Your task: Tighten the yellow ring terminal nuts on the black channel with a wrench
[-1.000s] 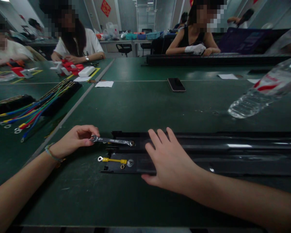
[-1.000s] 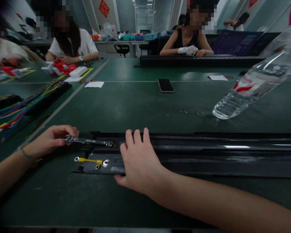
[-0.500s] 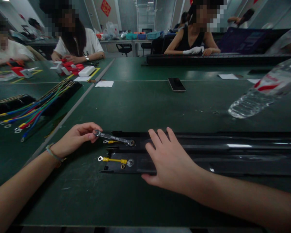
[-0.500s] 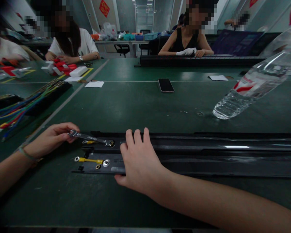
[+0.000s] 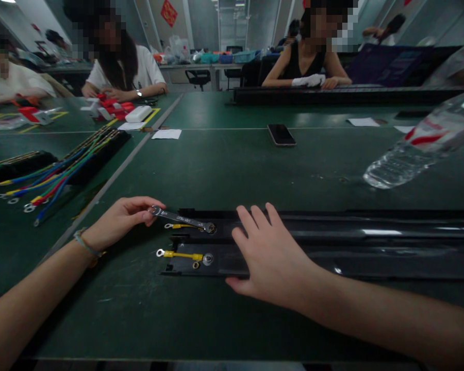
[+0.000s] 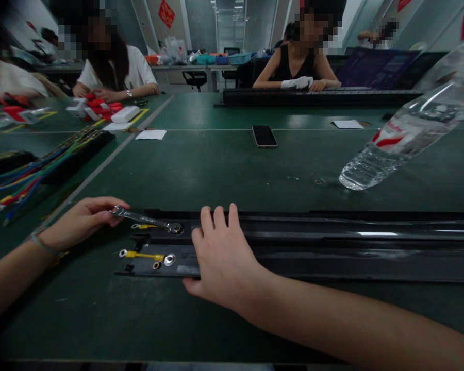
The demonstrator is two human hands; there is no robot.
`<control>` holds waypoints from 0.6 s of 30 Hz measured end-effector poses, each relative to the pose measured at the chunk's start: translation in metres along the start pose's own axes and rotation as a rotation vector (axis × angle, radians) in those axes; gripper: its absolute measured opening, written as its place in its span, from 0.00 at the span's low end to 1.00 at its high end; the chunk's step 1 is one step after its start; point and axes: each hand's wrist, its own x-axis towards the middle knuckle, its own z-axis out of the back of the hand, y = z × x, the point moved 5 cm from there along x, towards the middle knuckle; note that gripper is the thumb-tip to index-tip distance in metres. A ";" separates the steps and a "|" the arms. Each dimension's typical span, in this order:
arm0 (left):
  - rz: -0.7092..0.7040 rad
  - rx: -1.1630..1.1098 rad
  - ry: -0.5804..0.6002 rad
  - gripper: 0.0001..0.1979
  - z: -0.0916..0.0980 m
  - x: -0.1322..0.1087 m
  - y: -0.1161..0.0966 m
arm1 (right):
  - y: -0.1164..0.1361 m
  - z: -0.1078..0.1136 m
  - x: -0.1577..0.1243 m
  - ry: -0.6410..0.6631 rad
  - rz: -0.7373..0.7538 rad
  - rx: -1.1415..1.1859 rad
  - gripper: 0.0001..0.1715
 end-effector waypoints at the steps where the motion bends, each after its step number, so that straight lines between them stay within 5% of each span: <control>1: -0.005 -0.012 0.010 0.10 0.000 0.000 0.000 | 0.000 0.000 0.000 0.000 -0.001 -0.001 0.36; 18: -0.120 -0.180 0.286 0.10 -0.017 -0.005 -0.012 | -0.001 0.000 0.000 0.019 0.000 -0.010 0.38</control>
